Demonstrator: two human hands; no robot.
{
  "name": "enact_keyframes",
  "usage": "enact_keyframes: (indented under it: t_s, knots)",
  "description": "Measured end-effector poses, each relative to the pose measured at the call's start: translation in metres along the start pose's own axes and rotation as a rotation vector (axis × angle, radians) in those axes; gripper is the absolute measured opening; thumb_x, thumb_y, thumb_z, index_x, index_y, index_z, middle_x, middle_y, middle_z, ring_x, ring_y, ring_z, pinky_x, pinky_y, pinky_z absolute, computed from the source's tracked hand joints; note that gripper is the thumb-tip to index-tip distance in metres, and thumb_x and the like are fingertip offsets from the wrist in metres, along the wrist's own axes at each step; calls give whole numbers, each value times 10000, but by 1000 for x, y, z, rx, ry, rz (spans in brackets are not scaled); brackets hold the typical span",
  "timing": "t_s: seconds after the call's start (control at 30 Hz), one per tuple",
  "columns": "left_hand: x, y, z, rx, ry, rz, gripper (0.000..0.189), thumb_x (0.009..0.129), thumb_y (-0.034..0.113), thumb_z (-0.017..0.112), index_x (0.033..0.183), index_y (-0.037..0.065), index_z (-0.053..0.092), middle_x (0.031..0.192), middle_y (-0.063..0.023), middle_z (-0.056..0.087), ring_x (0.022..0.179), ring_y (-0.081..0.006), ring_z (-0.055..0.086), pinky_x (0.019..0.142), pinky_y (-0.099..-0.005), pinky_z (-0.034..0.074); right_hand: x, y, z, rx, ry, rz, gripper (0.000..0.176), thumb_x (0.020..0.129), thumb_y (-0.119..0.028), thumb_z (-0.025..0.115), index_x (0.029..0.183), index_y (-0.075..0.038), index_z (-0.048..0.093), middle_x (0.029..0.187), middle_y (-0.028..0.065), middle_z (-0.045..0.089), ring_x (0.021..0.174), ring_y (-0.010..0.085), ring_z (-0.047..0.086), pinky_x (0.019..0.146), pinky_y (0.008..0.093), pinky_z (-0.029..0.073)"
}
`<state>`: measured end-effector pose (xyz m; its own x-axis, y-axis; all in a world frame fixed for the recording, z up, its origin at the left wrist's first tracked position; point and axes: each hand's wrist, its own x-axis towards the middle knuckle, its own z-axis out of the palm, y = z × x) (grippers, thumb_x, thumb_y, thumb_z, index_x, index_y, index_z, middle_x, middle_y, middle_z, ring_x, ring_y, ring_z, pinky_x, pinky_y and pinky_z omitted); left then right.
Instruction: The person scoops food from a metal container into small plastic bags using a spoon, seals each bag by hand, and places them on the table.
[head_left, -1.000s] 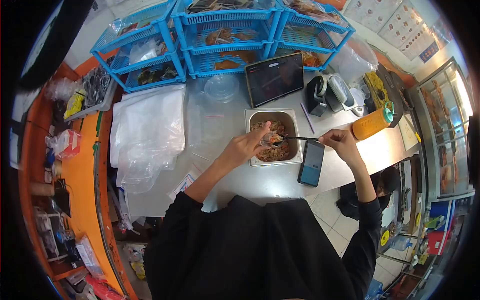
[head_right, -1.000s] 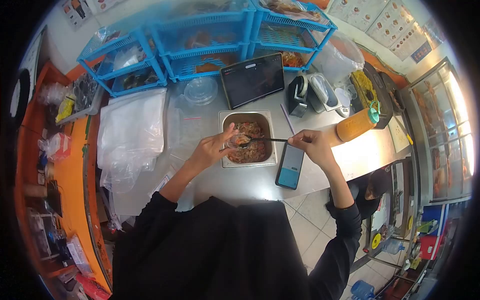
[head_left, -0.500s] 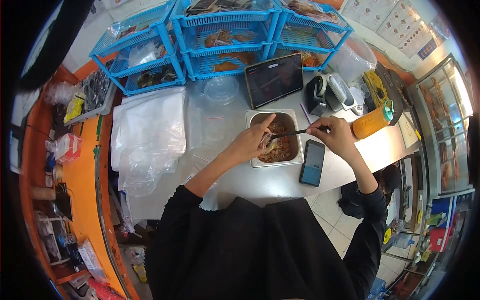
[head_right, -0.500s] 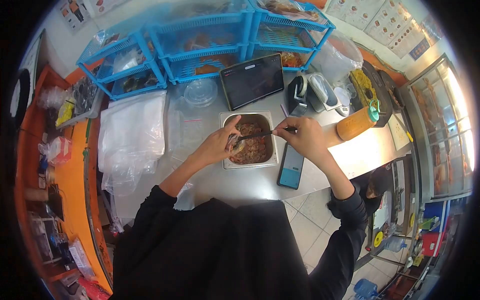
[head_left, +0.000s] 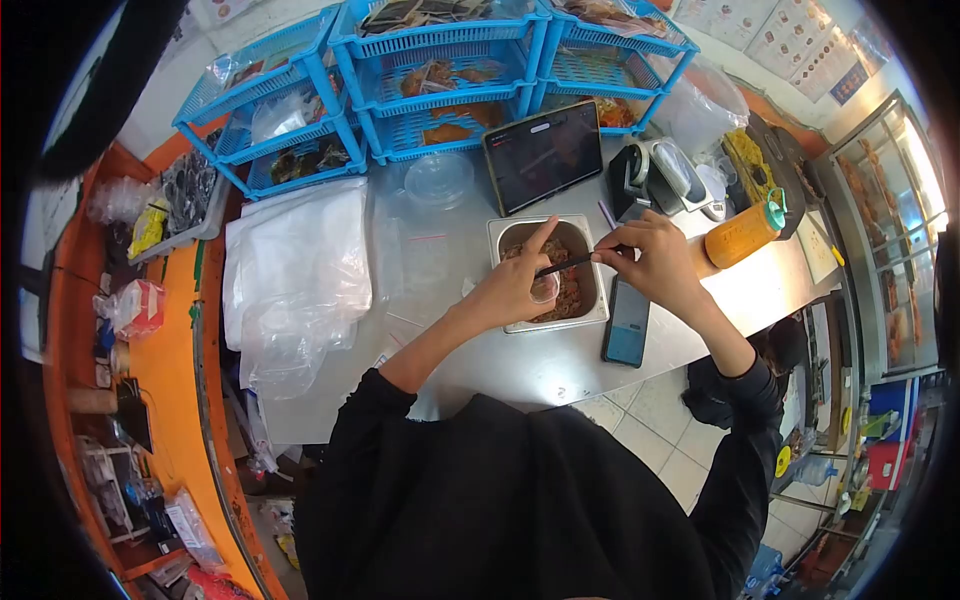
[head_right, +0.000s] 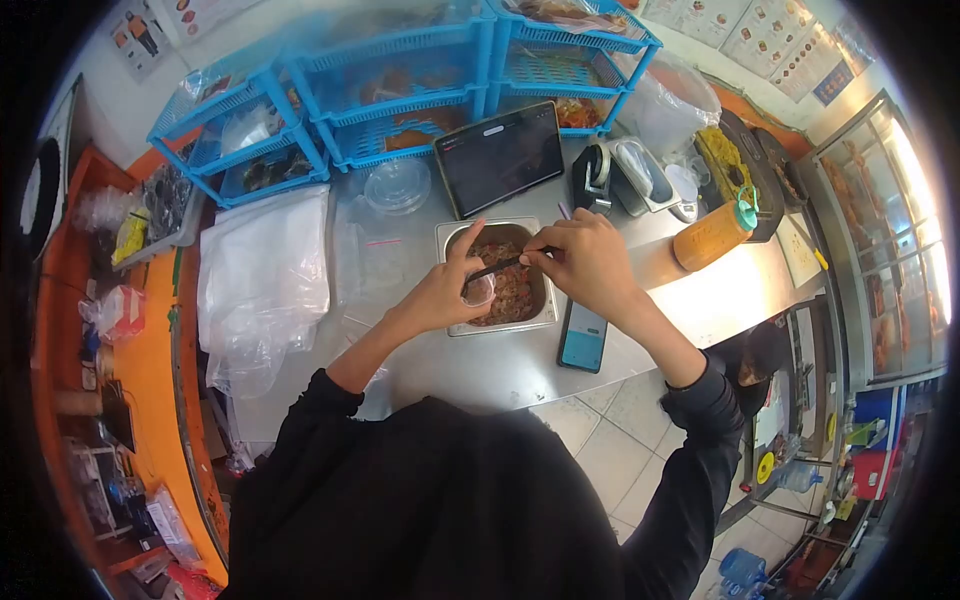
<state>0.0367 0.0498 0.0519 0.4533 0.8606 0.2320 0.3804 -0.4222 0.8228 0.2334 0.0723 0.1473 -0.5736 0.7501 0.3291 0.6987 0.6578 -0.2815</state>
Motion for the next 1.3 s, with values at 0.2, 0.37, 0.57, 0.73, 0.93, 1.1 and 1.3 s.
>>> enact_keyframes:
  t_s: [0.2,0.37,0.57,0.73,0.93,1.1,1.3]
  knots:
    - [-5,-2,-10,-121,68,1,668,666,175,665,1181,28,267,863,-119,575,751,-273,577,702,-326,452,3,1,-13,61,-35,63,140,649,-212,688,683,-84,642,626,16,592,582,177,458,525,295,370]
    - [-3,-15,6,199,57,92,454,650,228,686,1006,7,511,822,-124,584,686,-232,582,624,-316,454,6,-4,-9,-16,-20,-65,92,653,-197,668,666,-109,643,566,-6,546,621,175,459,586,300,361]
    - [-3,-15,14,47,112,41,400,667,290,675,915,8,536,671,-111,583,612,-252,582,591,-319,462,4,-11,-8,-120,57,-244,118,609,-187,695,685,-118,636,616,-30,502,697,163,430,641,288,307]
    - [-15,-9,2,-155,-1,10,416,777,287,576,1076,14,486,1004,-130,532,904,-249,536,764,-311,422,2,-9,-17,-232,113,-355,138,584,-176,700,686,-132,619,656,-34,495,746,162,442,661,300,304]
    - [-27,-33,-4,-560,100,41,264,856,97,458,1104,25,513,921,-50,508,855,-133,491,774,-249,382,-1,-11,-35,-329,200,-478,157,571,-156,673,713,-150,606,689,-41,480,766,152,442,688,319,314]
    - [-35,-31,7,-575,189,0,252,829,32,483,1076,22,534,876,-37,501,819,-118,488,759,-229,382,-6,-15,-46,-429,228,-568,186,577,-140,628,761,-157,610,746,-45,490,792,142,449,710,331,327]
    - [-41,-28,5,-357,235,85,301,818,43,482,1117,23,499,998,-55,472,948,-154,466,813,-265,374,-13,-27,-58,-507,234,-566,191,579,-150,628,769,-161,608,774,-46,500,795,136,450,710,336,330]
